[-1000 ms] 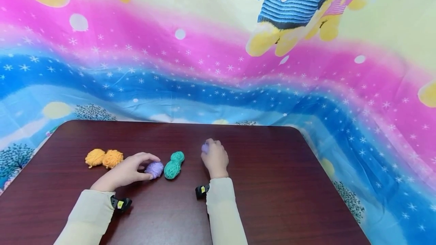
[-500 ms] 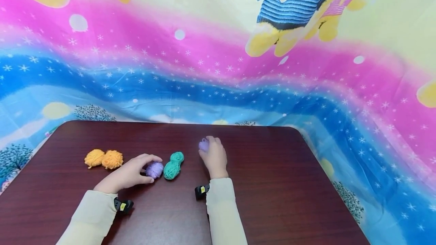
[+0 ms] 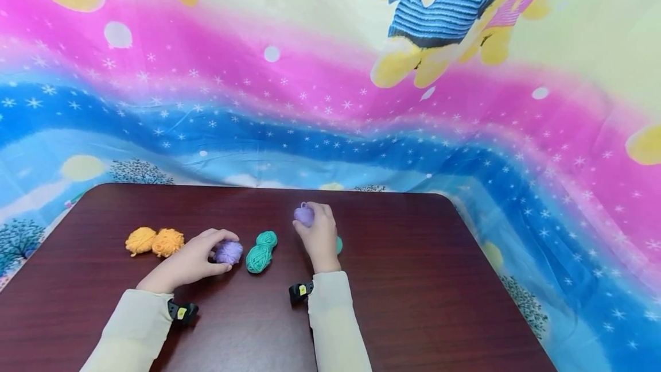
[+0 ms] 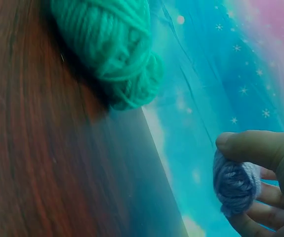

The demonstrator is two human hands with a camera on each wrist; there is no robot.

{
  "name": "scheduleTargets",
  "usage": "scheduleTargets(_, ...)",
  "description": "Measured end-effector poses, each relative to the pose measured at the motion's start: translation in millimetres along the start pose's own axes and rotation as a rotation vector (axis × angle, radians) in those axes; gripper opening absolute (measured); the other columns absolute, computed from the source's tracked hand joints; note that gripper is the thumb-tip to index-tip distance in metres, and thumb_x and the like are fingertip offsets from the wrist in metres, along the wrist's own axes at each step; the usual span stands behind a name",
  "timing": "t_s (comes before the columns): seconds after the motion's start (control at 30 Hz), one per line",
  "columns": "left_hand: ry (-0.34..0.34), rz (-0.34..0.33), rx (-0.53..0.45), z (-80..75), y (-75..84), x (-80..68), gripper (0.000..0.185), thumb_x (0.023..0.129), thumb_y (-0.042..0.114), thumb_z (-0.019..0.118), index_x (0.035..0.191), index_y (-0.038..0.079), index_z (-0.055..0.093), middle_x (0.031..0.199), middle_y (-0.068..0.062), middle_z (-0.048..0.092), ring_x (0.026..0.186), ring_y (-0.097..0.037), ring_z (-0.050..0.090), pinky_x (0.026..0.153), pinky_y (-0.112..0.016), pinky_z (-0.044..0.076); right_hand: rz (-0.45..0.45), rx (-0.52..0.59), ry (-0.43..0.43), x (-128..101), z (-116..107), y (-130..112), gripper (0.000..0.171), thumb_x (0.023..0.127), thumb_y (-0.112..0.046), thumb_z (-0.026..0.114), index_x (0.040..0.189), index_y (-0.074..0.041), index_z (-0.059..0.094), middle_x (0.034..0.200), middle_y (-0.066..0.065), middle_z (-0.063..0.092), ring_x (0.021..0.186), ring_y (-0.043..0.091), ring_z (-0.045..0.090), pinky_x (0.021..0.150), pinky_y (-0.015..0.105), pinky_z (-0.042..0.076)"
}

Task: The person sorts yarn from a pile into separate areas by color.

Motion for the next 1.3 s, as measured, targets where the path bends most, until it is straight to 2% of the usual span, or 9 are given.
scheduleTargets(0.17,0.067,-0.029,-0.027,-7.9,-1.3,0.2,0.046,0.087,0.016,0.081,0.127,0.009,0.060,0.122,-0.019,0.058,0.096,-0.027,0.062,0.083,-0.048,0.055,0.002,0.072,0.011,-1,8,-2,0.052,0.084,-0.017,0.085,0.131,-0.006,0.065,0.126,0.015,0.060,0.113,0.032,0.062,0.091,0.045,0.056)
scheduleTargets(0.3,0.117,-0.048,-0.067,-9.7,-0.2,4.5,0.048,0.088,0.019,0.081,0.130,0.009,0.059,0.123,-0.021,0.057,0.096,-0.029,0.064,0.083,-0.048,0.057,0.016,0.122,0.019,-1,18,-4,0.052,0.084,-0.017,0.085,0.131,-0.006,0.066,0.124,0.015,0.061,0.114,0.032,0.063,0.092,0.044,0.056)
scheduleTargets(0.57,0.216,-0.083,-0.136,-11.4,4.3,29.3,0.054,0.090,0.019,0.079,0.137,0.006,0.056,0.128,-0.023,0.055,0.103,-0.035,0.064,0.088,-0.050,0.056,-0.003,0.148,-0.032,5,39,-14,0.050,0.085,-0.017,0.084,0.130,-0.005,0.066,0.123,0.015,0.061,0.113,0.031,0.063,0.092,0.042,0.056)
scheduleTargets(0.77,0.218,-0.112,-0.162,-6.2,0.3,52.7,0.055,0.091,0.019,0.078,0.138,0.004,0.054,0.132,-0.024,0.054,0.114,-0.039,0.060,0.095,-0.053,0.053,-0.014,0.177,-0.101,19,51,-23,0.049,0.085,-0.019,0.084,0.128,-0.004,0.067,0.120,0.014,0.063,0.107,0.028,0.064,0.088,0.040,0.057)
scheduleTargets(0.93,0.229,-0.141,-0.143,-2.9,-1.8,68.5,0.054,0.092,0.018,0.077,0.138,0.001,0.054,0.134,-0.026,0.054,0.118,-0.041,0.056,0.099,-0.056,0.049,0.033,0.174,-0.135,28,58,-26,0.048,0.084,-0.019,0.085,0.127,-0.004,0.068,0.117,0.013,0.066,0.102,0.025,0.065,0.086,0.037,0.057)
scheduleTargets(1.17,0.212,-0.218,-0.122,-1.9,-11.4,87.5,0.055,0.092,0.016,0.076,0.138,-0.001,0.053,0.137,-0.030,0.051,0.122,-0.044,0.051,0.102,-0.057,0.045,0.079,0.150,-0.178,38,68,-27,0.045,0.085,-0.018,0.085,0.124,-0.003,0.069,0.120,0.014,0.067,0.106,0.027,0.065,0.090,0.036,0.056)
scheduleTargets(1.3,0.195,-0.232,-0.125,-0.7,-18.7,94.8,0.055,0.091,0.017,0.076,0.138,-0.001,0.053,0.135,-0.030,0.051,0.121,-0.044,0.051,0.102,-0.056,0.045,0.090,0.122,-0.200,43,74,-25,0.046,0.084,-0.018,0.085,0.124,-0.001,0.069,0.120,0.014,0.068,0.108,0.027,0.066,0.091,0.036,0.056)
Point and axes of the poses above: each hand's wrist, its own x-axis towards the middle knuckle, its own z-axis out of the palm, y = z × x, the point moved 3 cm from there along x, towards the middle knuckle
